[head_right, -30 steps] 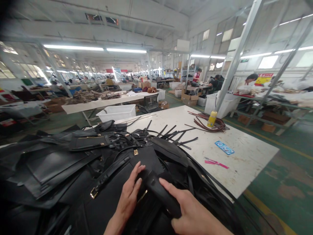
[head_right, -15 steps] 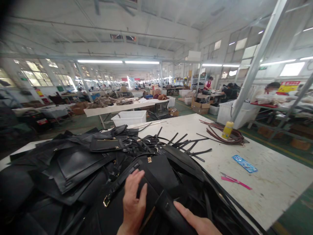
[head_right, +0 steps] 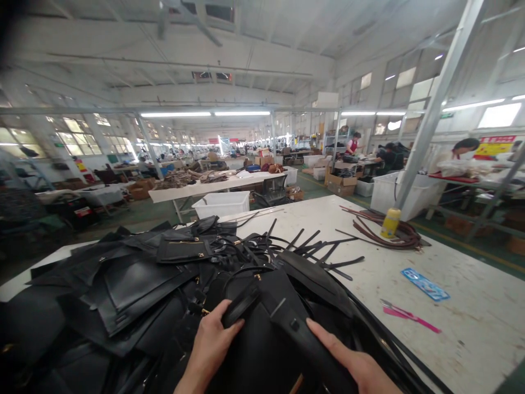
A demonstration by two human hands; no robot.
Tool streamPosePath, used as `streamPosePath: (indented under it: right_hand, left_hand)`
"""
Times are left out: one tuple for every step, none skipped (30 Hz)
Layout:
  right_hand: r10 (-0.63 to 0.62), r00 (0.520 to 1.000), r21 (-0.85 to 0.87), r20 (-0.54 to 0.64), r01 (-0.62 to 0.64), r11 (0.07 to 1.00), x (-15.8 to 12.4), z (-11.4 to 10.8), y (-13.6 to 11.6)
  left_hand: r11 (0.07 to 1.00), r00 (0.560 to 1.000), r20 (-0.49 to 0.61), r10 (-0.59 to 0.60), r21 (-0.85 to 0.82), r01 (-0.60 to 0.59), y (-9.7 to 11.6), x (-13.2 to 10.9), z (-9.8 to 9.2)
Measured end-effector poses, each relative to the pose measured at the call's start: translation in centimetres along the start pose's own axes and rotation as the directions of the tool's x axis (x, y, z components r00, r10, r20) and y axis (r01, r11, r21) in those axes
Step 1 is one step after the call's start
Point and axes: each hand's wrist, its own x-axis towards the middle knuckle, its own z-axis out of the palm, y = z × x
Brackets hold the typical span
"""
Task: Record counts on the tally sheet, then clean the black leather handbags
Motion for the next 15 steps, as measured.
streamPosePath:
  right_hand:
    - [-0.002, 0.999, -0.009, -0.036, 0.002, 1.000, 0.1, -0.3, -0.1]
    - [-0.006, 0.997, -0.003, -0.071, 0.006, 1.000, 0.2, -0.6, -0.2]
    - [-0.005, 0.996, 0.020, -0.085, 0.007, 1.000, 0.3, -0.8, -0.2]
    - [-0.001, 0.997, 0.049, -0.083, 0.005, 0.999, 0.6, -0.9, -0.1]
    - [0.004, 0.998, 0.081, -0.061, 0.001, 0.997, 0.9, -1.0, 0.0]
    - [0.010, 1.000, 0.109, -0.025, -0.007, 0.994, 1.3, -1.0, 0.2]
    - [0.023, 1.000, 0.134, 0.016, -0.025, 0.991, 1.9, -1.0, 0.4]
    - [0.036, 0.998, 0.161, 0.054, -0.045, 0.986, 2.5, -0.8, 0.7]
    - [0.044, 0.995, 0.189, 0.086, -0.060, 0.980, 3.3, -0.7, 0.9]
    - [0.048, 0.993, 0.219, 0.105, -0.070, 0.973, 4.1, -0.6, 1.0]
    - [0.043, 0.994, 0.251, 0.100, -0.067, 0.966, 4.8, -0.5, 1.1]
    - [0.027, 0.998, 0.277, 0.063, -0.044, 0.960, 5.5, -0.6, 1.1]
    - [0.002, 1.000, 0.293, 0.002, -0.002, 0.956, 6.1, -0.7, 0.9]
    - [-0.026, 0.998, 0.296, -0.064, 0.044, 0.954, 6.4, -1.0, 0.7]
    - [-0.043, 0.993, 0.297, -0.111, 0.074, 0.952, 6.4, -1.3, 0.5]
  left_hand:
    - [0.999, 1.000, 0.013, -0.017, 0.051, 0.016, 0.5, 0.1, 0.7]
    - [0.995, 0.999, 0.021, -0.029, 0.093, 0.026, 0.8, 0.3, 1.4]
    - [0.992, 0.999, 0.029, -0.030, 0.122, 0.026, 1.1, 0.4, 2.0]
    - [0.990, 0.999, 0.038, -0.024, 0.138, 0.019, 1.4, 0.5, 2.6]
    - [0.989, 0.999, 0.047, -0.018, 0.147, 0.010, 1.5, 0.5, 3.1]
    - [0.988, 0.999, 0.053, -0.009, 0.153, 0.001, 1.6, 0.6, 3.5]
    - [0.987, 0.998, 0.056, -0.002, 0.163, -0.007, 1.7, 0.6, 3.8]
    - [0.984, 0.998, 0.057, 0.007, 0.178, -0.017, 1.8, 0.6, 4.1]
    - [0.980, 0.998, 0.056, 0.015, 0.196, -0.026, 1.8, 0.6, 4.3]
    - [0.976, 0.998, 0.054, 0.018, 0.216, -0.029, 1.9, 0.6, 4.4]
    - [0.972, 0.998, 0.053, 0.018, 0.232, -0.030, 1.9, 0.6, 4.5]
    - [0.970, 0.998, 0.054, 0.016, 0.241, -0.028, 1.9, 0.6, 4.5]
    - [0.971, 0.998, 0.059, 0.013, 0.239, -0.027, 1.9, 0.6, 4.5]
    - [0.973, 0.998, 0.064, 0.013, 0.230, -0.027, 2.0, 0.6, 4.5]
    - [0.976, 0.998, 0.066, 0.014, 0.217, -0.028, 2.0, 0.6, 4.5]
